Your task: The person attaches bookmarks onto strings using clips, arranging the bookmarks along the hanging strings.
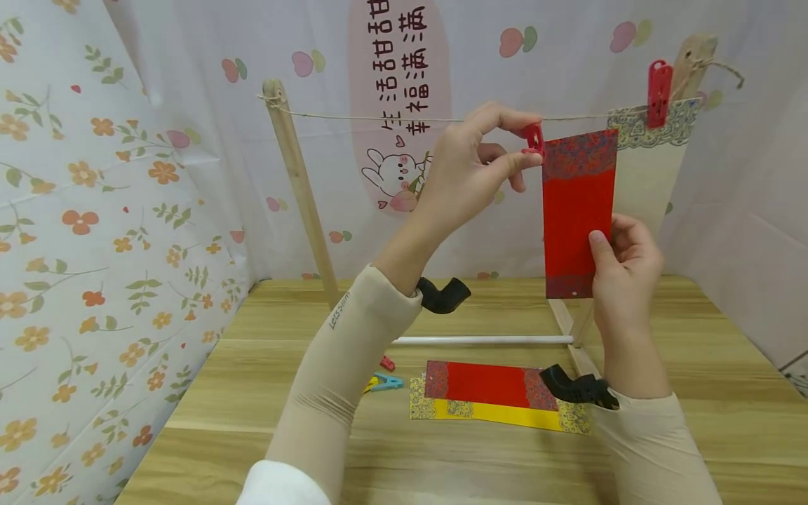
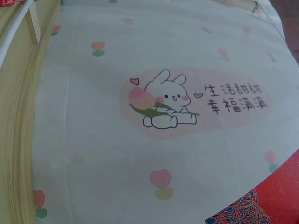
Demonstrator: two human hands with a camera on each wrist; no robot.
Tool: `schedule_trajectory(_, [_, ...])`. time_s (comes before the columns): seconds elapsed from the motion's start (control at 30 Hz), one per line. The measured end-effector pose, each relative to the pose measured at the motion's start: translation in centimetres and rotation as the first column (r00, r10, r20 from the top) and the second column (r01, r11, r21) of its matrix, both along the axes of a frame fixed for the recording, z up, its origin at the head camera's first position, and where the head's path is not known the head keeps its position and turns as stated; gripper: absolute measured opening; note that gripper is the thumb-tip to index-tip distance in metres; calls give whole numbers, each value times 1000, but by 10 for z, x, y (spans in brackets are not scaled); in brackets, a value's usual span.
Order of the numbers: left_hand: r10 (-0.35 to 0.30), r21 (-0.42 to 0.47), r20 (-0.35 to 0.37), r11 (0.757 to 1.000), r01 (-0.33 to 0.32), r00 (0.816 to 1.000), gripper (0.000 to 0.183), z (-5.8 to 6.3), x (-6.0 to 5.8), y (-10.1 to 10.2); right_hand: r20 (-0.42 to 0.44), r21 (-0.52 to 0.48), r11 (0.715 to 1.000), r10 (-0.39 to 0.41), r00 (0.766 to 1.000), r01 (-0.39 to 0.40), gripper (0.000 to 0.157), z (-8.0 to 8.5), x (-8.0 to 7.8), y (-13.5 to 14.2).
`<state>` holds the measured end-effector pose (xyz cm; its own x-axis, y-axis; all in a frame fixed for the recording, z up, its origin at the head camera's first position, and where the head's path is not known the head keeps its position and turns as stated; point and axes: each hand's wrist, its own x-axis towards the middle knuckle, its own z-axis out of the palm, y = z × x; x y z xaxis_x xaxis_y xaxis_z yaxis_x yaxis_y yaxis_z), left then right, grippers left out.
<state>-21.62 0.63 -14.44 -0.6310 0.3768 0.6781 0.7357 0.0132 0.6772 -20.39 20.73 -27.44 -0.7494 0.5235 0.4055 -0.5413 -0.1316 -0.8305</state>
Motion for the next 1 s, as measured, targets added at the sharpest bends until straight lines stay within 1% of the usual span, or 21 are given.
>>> schedule_trajectory(0.07, [14, 15, -8, 1000, -14, 1000, 33, 3, -1, 3, 20, -9, 1000, 2, 1000, -2, 20, 2, 0, -1])
schedule_trajectory(0.1, [12, 29, -29, 1000, -11, 1000, 33, 3, -3, 4, 25, -15, 1000, 3, 1000, -2, 20, 3, -1, -2])
schedule_trajectory(0.23, [26, 53, -28, 998, -25, 999, 33, 9, -6, 11, -2, -43, 999, -3, 1000, 2, 19, 6, -4, -6])
schedule_trajectory(0.3, [21, 63, -31, 998, -19, 999, 33, 12, -4, 14, -26, -64, 998, -7, 1000, 5, 18, 7, -5, -7])
schedule_trajectory(0.33, [28, 59, -13, 998, -27, 1000, 33, 15, -2, 15, -33, -76, 997, -6, 999, 4, 18, 7, -6, -7])
schedule_trajectory(0.4, [33, 69, -23, 997, -31, 999, 33, 18, 0, 18, -41, -90, 996, -11, 999, 7, 18, 8, -6, -8])
schedule_trajectory(0.57, [42, 105, -42, 994, -38, 998, 35, 23, 0, 26, -36, -99, 995, -35, 999, 31, 17, 9, -8, -10])
schedule_trajectory(0.6, [34, 114, -49, 993, -28, 998, 35, 24, -1, 28, -33, -98, 994, -42, 999, 38, 16, 10, -9, -11])
schedule_trajectory(0.73, [24, 101, -56, 995, -19, 998, 35, 27, -1, 35, -30, -98, 994, -58, 998, 55, 16, 12, -10, -14])
schedule_trajectory(0.83, [29, 88, -37, 996, -26, 999, 35, 29, -2, 38, -51, -100, 994, -56, 997, 51, 16, 13, -11, -15])
schedule_trajectory(1.0, [26, 95, -16, 995, -25, 1000, 35, 30, -3, 42, -69, -115, 992, -53, 996, 45, 15, 12, -11, -14])
